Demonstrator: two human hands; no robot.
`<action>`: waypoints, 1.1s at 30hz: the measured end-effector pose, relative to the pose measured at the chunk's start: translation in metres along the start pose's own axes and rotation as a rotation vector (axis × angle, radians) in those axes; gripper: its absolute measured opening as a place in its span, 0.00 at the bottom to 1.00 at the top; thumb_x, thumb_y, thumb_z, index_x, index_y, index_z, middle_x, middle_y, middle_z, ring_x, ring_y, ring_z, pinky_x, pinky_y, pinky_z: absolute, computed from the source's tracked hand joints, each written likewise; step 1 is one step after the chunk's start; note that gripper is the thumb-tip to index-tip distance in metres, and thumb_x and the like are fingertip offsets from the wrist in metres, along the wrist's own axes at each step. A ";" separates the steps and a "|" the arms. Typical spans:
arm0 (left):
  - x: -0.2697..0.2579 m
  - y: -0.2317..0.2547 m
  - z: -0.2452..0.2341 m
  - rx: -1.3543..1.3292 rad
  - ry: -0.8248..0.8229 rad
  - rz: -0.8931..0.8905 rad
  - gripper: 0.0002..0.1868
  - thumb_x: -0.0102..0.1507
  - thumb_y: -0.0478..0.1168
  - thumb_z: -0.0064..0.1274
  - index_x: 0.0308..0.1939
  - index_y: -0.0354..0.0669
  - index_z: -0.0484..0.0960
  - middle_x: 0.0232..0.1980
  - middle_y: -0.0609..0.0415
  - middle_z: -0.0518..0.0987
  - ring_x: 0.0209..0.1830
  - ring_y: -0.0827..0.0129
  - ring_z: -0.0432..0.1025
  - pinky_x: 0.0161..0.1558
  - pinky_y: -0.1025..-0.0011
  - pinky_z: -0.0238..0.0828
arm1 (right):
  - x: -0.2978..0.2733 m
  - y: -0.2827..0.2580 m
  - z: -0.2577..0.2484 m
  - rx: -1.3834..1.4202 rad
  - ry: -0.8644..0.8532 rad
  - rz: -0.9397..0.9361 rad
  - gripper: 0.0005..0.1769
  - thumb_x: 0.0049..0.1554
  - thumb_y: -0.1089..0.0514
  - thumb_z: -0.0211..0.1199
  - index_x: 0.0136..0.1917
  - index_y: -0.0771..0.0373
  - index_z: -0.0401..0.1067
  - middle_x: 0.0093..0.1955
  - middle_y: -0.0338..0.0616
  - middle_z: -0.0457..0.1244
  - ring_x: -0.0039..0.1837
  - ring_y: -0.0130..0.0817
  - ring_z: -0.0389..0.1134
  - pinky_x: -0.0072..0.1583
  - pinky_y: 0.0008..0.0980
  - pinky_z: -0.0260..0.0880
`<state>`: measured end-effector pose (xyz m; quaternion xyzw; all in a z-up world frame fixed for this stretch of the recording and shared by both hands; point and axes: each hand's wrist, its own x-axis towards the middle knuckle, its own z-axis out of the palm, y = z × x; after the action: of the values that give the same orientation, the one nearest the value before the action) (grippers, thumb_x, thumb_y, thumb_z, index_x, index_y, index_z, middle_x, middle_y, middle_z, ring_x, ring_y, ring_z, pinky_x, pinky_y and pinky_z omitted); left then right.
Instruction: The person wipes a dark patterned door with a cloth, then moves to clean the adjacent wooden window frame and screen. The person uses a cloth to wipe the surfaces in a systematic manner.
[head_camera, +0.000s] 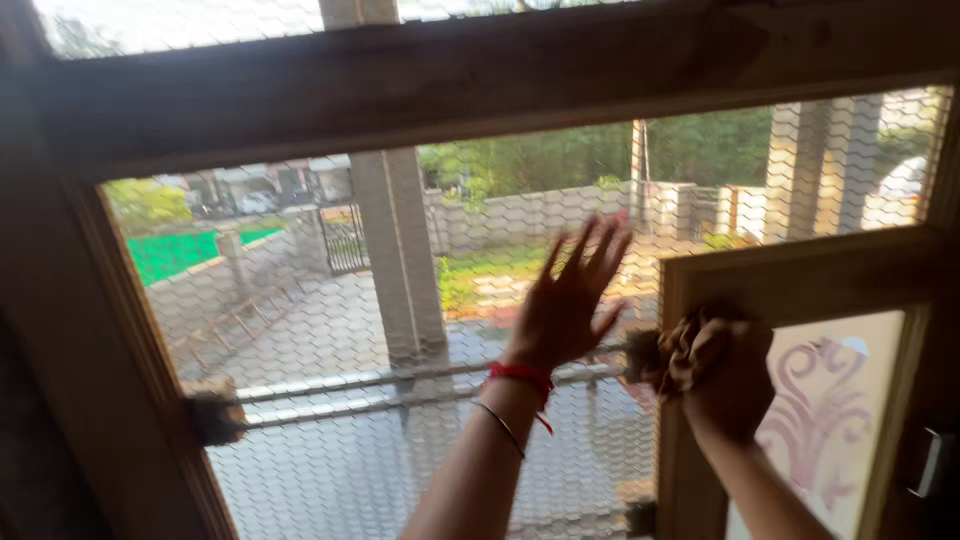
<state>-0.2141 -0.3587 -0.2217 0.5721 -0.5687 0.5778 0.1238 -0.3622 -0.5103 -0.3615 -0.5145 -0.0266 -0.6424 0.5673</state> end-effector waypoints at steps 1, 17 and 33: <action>-0.010 0.021 0.005 -0.069 -0.036 0.000 0.46 0.68 0.64 0.46 0.82 0.45 0.54 0.85 0.51 0.54 0.86 0.61 0.45 0.83 0.59 0.38 | -0.015 0.004 -0.005 -0.134 0.013 0.000 0.14 0.64 0.46 0.50 0.51 0.60 0.59 0.38 0.41 0.58 0.37 0.34 0.61 0.32 0.30 0.63; -0.052 0.093 0.066 0.165 -0.045 0.062 0.33 0.74 0.44 0.36 0.84 0.38 0.56 0.87 0.51 0.49 0.87 0.60 0.40 0.83 0.57 0.37 | 0.020 -0.019 0.031 -0.679 0.161 -0.574 0.25 0.51 0.61 0.70 0.57 0.61 0.59 0.42 0.37 0.50 0.43 0.31 0.50 0.46 0.30 0.54; -0.055 0.089 0.074 0.080 0.040 0.033 0.33 0.74 0.41 0.36 0.84 0.40 0.55 0.87 0.50 0.48 0.87 0.60 0.42 0.83 0.59 0.39 | -0.088 0.088 0.004 -0.887 0.697 -0.072 0.24 0.58 0.65 0.53 0.67 0.71 0.56 0.63 0.53 0.51 0.51 0.49 0.66 0.49 0.38 0.73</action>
<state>-0.2289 -0.4184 -0.3343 0.5557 -0.5520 0.6132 0.1027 -0.3083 -0.4777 -0.4687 -0.4601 0.4174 -0.7428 0.2497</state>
